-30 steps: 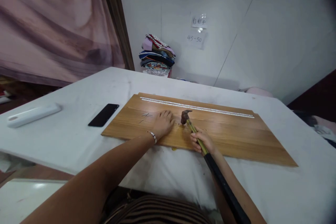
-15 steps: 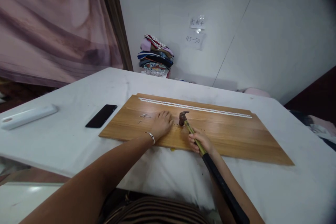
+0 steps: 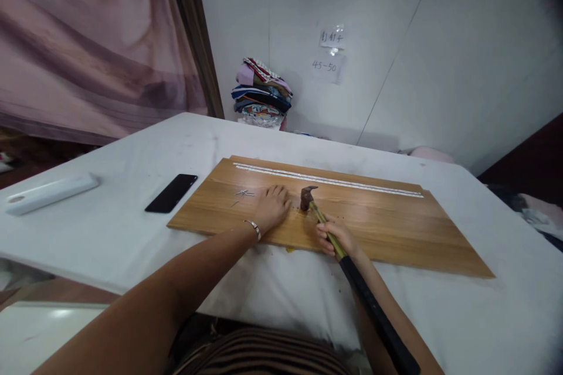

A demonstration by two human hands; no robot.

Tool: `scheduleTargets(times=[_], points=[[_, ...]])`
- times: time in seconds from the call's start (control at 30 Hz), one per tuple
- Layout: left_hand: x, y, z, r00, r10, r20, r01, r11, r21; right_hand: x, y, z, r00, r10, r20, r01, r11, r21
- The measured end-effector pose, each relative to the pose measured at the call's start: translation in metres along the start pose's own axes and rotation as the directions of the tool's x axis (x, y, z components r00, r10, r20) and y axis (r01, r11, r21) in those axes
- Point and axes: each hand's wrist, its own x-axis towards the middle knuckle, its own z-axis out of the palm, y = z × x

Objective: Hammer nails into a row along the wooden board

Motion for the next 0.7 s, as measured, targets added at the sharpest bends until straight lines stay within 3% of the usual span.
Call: scheduleTargets(times=[0.7], points=[[-0.0002, 0.0012, -0.0004, 0.999, -0.022, 0.029, 0.022, 1.000, 0.014, 0.0000, 0.0020, -0.0008, 0.999, -0.017, 0.029, 0.017, 1.000, 0.015]])
